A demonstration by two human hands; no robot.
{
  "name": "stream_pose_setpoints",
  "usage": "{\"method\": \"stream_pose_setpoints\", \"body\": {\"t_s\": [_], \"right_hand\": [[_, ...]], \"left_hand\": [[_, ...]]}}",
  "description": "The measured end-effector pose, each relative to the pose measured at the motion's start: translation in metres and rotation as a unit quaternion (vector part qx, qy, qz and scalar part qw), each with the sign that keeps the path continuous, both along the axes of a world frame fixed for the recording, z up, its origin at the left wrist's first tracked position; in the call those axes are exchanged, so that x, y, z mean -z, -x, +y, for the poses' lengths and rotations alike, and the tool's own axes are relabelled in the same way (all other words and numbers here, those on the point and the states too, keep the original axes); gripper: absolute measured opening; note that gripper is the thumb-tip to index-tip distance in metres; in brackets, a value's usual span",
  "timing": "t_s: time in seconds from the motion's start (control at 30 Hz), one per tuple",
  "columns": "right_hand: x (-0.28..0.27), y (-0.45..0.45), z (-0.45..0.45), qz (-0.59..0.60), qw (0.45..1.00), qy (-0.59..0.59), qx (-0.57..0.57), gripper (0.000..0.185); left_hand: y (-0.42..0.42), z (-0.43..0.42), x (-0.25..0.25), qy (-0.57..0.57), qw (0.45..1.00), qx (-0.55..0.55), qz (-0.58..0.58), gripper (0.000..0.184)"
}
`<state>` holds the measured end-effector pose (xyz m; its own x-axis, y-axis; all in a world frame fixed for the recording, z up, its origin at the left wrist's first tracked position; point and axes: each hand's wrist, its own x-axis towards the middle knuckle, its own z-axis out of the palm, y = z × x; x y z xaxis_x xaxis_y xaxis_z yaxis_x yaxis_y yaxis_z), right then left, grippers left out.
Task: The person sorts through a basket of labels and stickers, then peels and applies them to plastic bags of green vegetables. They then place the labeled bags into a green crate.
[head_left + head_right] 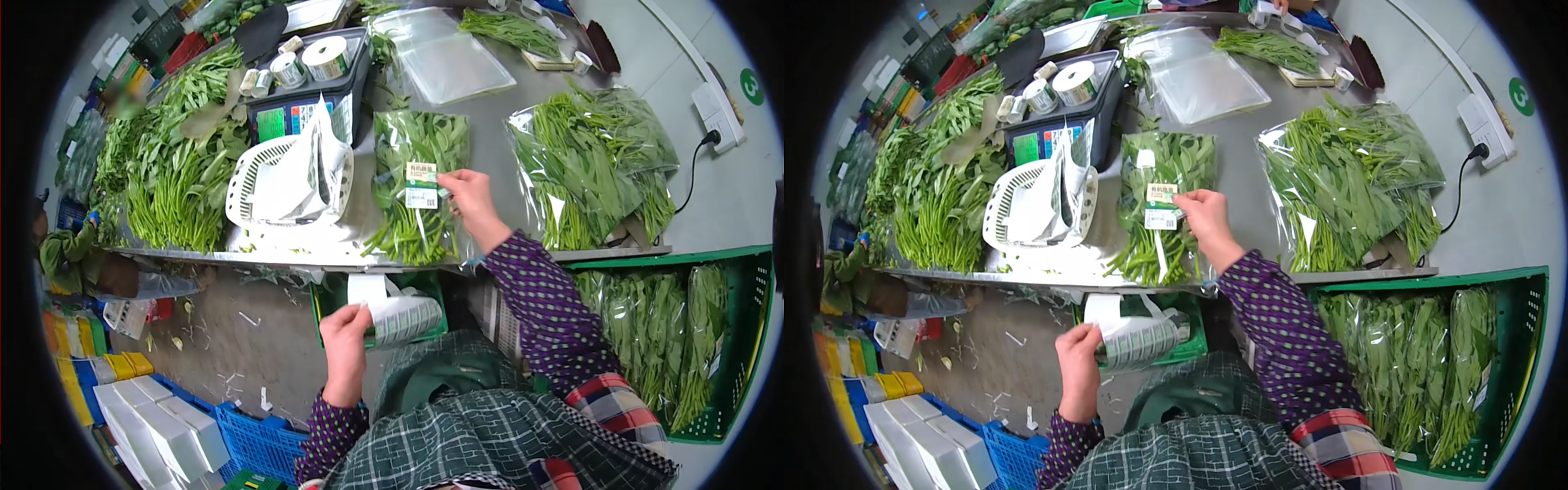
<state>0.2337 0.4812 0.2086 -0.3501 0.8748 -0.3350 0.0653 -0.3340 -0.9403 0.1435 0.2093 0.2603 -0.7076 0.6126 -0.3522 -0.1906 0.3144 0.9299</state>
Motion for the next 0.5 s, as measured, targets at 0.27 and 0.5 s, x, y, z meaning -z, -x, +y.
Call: {"method": "stream_pose_setpoints", "body": {"t_s": [0.27, 0.5], "right_hand": [[0.040, -0.031, 0.044, -0.190, 0.981, 0.004, 0.038, 0.052], [0.040, 0.005, 0.006, 0.048, 0.993, -0.090, 0.058, 0.026]], "left_hand": [[0.019, -0.054, 0.016, -0.031, 0.995, -0.097, 0.016, 0.015], [0.022, -0.057, 0.021, -0.065, 0.997, -0.036, 0.022, 0.014]]}}
